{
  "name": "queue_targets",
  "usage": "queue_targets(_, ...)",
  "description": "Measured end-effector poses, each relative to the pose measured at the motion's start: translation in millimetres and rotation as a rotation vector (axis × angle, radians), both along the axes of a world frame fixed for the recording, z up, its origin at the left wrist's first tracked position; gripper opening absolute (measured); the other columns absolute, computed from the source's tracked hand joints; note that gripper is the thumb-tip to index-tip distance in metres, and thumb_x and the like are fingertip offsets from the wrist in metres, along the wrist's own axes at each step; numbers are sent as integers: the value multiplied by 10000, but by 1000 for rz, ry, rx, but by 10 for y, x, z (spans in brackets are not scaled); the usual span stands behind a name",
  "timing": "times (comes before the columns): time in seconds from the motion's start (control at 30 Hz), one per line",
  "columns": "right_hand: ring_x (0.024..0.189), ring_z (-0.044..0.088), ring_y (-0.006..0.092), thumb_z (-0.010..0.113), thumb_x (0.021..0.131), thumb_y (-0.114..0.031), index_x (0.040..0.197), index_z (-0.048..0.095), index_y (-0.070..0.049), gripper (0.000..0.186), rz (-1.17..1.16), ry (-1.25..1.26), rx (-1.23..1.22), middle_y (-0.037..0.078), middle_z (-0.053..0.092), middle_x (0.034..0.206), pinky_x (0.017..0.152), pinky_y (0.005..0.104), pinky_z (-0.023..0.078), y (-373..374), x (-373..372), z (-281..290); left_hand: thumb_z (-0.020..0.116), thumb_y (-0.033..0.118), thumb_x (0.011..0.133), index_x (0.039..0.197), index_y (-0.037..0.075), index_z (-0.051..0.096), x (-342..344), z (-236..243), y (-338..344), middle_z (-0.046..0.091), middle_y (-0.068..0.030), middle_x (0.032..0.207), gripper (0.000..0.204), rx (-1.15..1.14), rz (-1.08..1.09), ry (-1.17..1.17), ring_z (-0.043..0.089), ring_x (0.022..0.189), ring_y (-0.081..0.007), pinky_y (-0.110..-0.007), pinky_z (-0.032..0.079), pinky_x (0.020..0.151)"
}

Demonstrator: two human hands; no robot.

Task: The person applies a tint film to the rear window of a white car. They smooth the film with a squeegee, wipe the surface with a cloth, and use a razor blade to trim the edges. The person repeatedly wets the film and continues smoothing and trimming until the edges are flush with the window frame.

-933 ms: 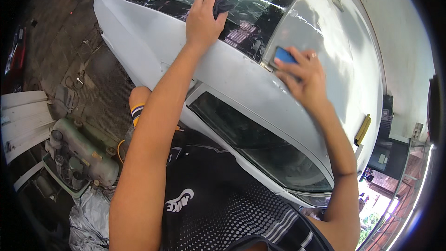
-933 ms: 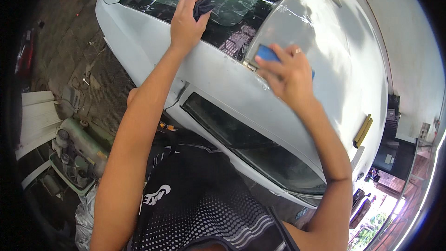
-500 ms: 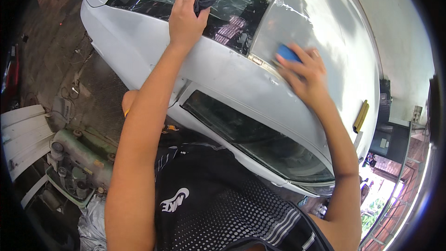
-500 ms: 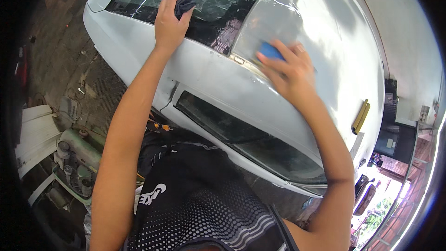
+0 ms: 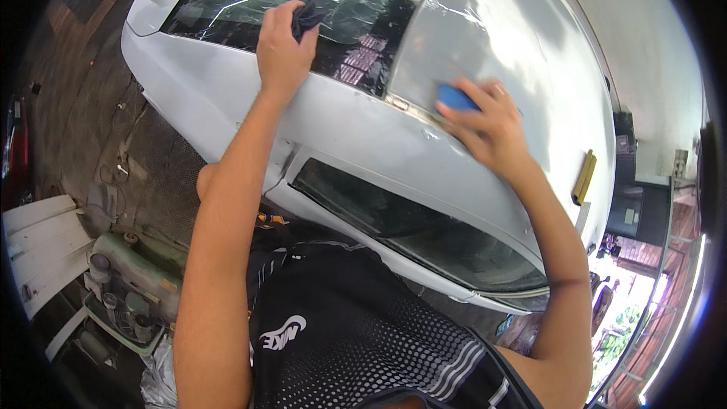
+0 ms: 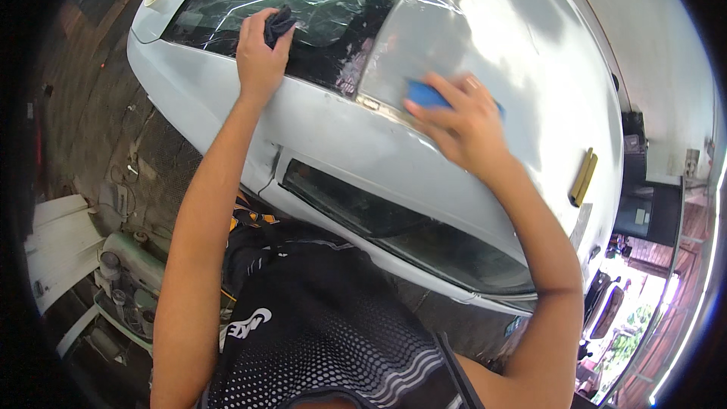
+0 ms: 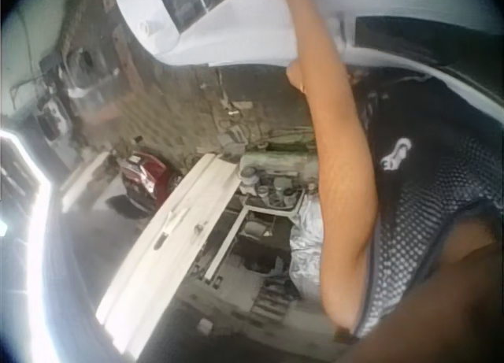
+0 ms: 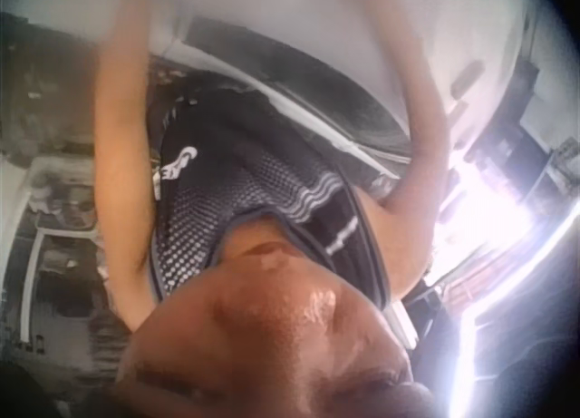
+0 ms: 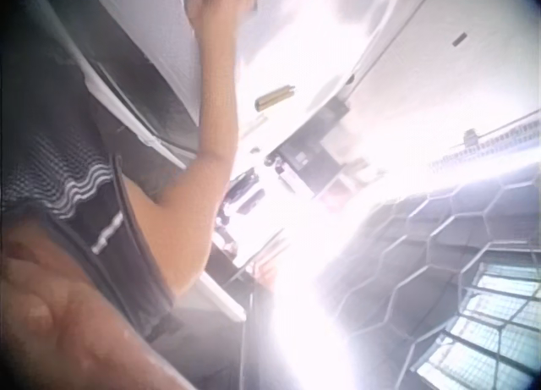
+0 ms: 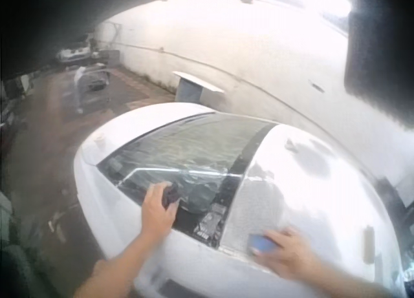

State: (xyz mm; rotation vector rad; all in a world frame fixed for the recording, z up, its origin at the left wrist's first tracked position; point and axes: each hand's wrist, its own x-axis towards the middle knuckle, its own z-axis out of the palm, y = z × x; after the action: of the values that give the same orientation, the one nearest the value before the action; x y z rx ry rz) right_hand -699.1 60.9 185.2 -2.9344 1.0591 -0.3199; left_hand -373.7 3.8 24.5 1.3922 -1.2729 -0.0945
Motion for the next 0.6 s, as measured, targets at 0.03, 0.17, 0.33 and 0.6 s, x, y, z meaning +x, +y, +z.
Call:
queue_targets(0.03, 980, 598, 311, 869, 775, -206, 1107, 838, -205, 333, -11, -3, 0, 88, 706, 1291, 862, 418, 523, 44, -68, 16, 773, 175, 876, 1215, 107, 643, -24, 13, 11, 630, -113, 1079, 370, 15, 4, 4, 654, 979, -337, -431, 533, 852)
queue_targets(0.17, 952, 590, 309, 869, 776, -209, 1104, 839, -200, 330, -40, -31, -43, 85, 707, 1285, 858, 420, 517, 34, 125, -125, 772, 185, 893, 1221, 98, 646, -42, -26, 32, 639, -118, 1096, 362, 53, -26, -10, 655, 997, -328, -421, 532, 868)
queue_targets(0.33, 963, 598, 310, 842, 810, -250, 1077, 845, -246, 267, -3, -101, -116, 60, 716, 1248, 849, 427, 501, -281, 460, -290, 770, 166, 881, 1228, 103, 642, -85, 40, 11, 634, -114, 1092, 375, 42, -46, 8, 654, 981, -328, -422, 534, 853)
queue_targets(0.6, 955, 589, 307, 857, 789, -218, 1089, 844, -195, 302, -14, -60, -102, 79, 714, 1268, 856, 424, 510, -131, 428, -218, 766, 188, 899, 1225, 94, 640, -43, -7, -21, 638, -123, 1123, 362, 56, -26, -29, 654, 1001, -339, -423, 533, 874)
